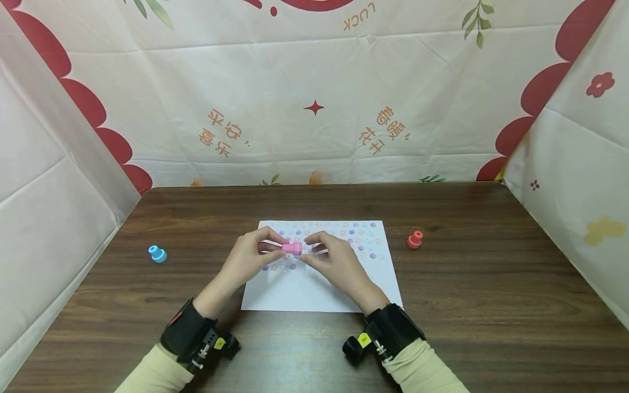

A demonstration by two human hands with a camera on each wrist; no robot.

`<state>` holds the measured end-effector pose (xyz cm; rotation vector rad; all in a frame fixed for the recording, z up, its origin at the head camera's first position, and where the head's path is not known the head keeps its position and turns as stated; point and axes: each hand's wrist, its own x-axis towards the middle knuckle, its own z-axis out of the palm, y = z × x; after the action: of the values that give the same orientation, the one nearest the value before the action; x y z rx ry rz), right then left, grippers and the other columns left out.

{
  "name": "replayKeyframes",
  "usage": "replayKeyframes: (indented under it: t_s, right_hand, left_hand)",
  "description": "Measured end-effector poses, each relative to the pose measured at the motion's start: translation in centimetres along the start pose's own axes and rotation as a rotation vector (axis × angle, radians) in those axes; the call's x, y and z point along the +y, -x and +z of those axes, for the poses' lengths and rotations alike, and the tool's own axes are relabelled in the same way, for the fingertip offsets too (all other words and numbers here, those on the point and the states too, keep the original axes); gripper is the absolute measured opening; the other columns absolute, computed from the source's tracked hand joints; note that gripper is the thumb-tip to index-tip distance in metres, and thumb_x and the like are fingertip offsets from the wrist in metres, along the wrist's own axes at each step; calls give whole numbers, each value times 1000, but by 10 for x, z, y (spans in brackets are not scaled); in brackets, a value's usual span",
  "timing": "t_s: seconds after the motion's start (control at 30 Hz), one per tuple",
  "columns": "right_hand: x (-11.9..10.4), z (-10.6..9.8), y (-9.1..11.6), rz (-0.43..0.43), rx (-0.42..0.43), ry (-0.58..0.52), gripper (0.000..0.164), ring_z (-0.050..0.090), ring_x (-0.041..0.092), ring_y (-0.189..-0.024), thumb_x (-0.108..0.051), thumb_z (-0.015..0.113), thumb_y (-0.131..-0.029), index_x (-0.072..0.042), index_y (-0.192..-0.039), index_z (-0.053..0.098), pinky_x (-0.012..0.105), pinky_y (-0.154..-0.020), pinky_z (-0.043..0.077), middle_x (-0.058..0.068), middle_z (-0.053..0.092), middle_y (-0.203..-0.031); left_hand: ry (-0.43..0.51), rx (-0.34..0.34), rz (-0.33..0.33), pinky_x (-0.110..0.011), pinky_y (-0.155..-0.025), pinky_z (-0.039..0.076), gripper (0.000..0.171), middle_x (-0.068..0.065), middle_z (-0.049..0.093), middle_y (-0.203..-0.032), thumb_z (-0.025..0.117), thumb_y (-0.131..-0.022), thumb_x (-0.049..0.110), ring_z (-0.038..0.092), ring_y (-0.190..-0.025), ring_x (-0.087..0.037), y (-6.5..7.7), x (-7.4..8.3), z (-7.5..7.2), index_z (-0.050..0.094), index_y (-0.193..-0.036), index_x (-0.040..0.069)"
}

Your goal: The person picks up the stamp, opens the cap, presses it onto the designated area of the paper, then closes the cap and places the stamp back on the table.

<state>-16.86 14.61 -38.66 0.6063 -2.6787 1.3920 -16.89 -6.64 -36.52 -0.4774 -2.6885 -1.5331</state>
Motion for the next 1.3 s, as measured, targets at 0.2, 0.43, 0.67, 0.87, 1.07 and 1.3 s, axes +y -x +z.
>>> replayKeyframes:
  t_s: [0.2, 0.43, 0.67, 0.87, 1.07, 1.3]
  right_hand:
    - [-1, 3, 0, -17, -19, 5, 36, 67, 19, -96, -24, 75, -82, -9, -113, 63, 41, -83, 59, 8, 69, -113]
    - [-3, 5, 1, -23, -28, -5, 39, 67, 20, -96, -18, 75, -82, -6, -117, 63, 42, -82, 59, 10, 69, -115]
    - [-4, 6, 1, -23, -46, -16, 33, 67, 19, -94, -17, 73, -85, -7, -115, 65, 42, -82, 59, 10, 71, -112]
    - [-6, 6, 1, -24, -48, -34, 26, 68, 18, -93, -13, 72, -84, -8, -110, 67, 41, -81, 60, 9, 72, -107]
    - [-8, 5, 0, -15, -41, -34, 27, 68, 16, -90, -12, 74, -83, -8, -108, 68, 42, -81, 60, 9, 73, -104]
    - [-11, 4, -1, -5, -28, -44, 30, 68, 16, -87, -12, 76, -81, -6, -108, 65, 42, -80, 60, 10, 73, -101]
  left_hand:
    - [-7, -17, 19, -44, -76, 60, 15, -8, 72, -100, 74, -81, 4, 71, -88, -20, 2, 1, 1, 66, -93, 8]
    - [10, -14, 4, -45, -75, 60, 14, -8, 72, -100, 75, -80, 4, 71, -86, -19, 2, 2, 3, 67, -92, 9]
    - [1, -30, 10, -43, -72, 61, 14, -7, 72, -99, 74, -80, 4, 71, -84, -17, 0, 1, 5, 67, -92, 9]
    - [-1, -39, 17, -42, -70, 61, 15, -8, 72, -99, 75, -80, 3, 71, -83, -16, -1, 0, 6, 67, -92, 9]
    - [12, -48, 17, -42, -71, 61, 16, -8, 72, -96, 74, -80, 2, 71, -83, -17, -1, 1, 5, 67, -93, 8]
    - [20, -61, 12, -42, -72, 61, 16, -7, 72, -95, 74, -80, 3, 71, -84, -17, -2, 2, 2, 67, -94, 9]
